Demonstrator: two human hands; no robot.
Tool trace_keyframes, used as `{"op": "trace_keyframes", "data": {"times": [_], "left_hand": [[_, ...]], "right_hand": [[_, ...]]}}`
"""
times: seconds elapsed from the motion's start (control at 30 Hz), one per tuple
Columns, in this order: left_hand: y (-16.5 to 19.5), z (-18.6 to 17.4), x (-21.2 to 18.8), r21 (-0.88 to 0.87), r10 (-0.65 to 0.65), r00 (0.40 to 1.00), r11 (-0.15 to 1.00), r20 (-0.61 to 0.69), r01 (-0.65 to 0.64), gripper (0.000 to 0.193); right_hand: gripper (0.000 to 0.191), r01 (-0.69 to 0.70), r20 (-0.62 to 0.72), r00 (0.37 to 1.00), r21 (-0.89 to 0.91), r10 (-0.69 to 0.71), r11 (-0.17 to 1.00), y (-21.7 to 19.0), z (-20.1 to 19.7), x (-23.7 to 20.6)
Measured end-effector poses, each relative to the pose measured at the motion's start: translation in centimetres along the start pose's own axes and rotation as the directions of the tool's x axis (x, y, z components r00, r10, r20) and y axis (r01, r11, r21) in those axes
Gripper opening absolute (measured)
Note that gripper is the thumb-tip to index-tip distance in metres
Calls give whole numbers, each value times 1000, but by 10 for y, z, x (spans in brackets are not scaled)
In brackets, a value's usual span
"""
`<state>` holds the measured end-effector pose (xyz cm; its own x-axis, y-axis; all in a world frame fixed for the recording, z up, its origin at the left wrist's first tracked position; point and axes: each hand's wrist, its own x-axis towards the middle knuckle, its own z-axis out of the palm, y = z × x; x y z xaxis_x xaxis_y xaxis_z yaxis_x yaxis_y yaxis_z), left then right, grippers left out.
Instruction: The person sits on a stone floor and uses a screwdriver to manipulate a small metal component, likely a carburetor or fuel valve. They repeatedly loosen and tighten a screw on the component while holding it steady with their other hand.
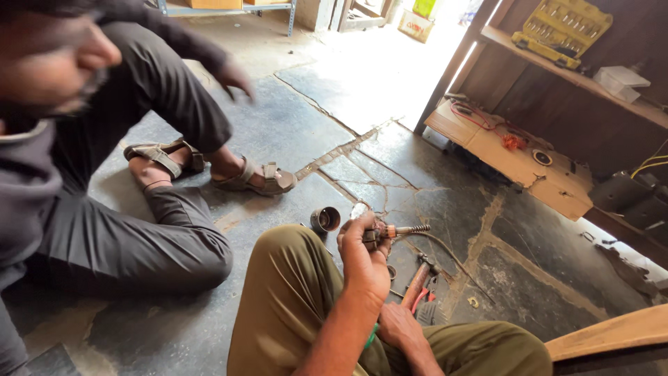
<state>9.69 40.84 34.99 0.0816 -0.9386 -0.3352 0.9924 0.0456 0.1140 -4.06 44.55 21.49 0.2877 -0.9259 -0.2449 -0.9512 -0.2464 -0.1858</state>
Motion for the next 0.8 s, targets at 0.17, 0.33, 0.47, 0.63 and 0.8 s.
{"op": "trace_keyframes", "data": {"times": [0.17, 0.33, 0.47, 0.63, 0.8], "left_hand": [[4, 2, -8, 26, 9, 1000, 1000, -16, -8, 29], [1, -15, 10, 148, 32, 999, 989, 1, -32, 16], [-1, -44, 49, 237, 10, 999, 971, 37, -18, 10], [0, -79, 99, 368, 31, 993, 930, -113, 13, 11], [-5, -93, 131, 495, 59, 996, 869, -67, -18, 23]], "right_hand": [[46, -199, 60, 979, 86, 194, 976, 14, 1, -15], [64, -228, 67, 973, 143, 220, 963, 47, 14, -14], [62, -226, 65, 974, 183, 217, 957, 73, 25, -5], [51, -72, -84, 989, 460, 124, 885, 99, 38, 16], [37, -103, -335, 894, 495, 299, 863, 134, 48, 43]]}}
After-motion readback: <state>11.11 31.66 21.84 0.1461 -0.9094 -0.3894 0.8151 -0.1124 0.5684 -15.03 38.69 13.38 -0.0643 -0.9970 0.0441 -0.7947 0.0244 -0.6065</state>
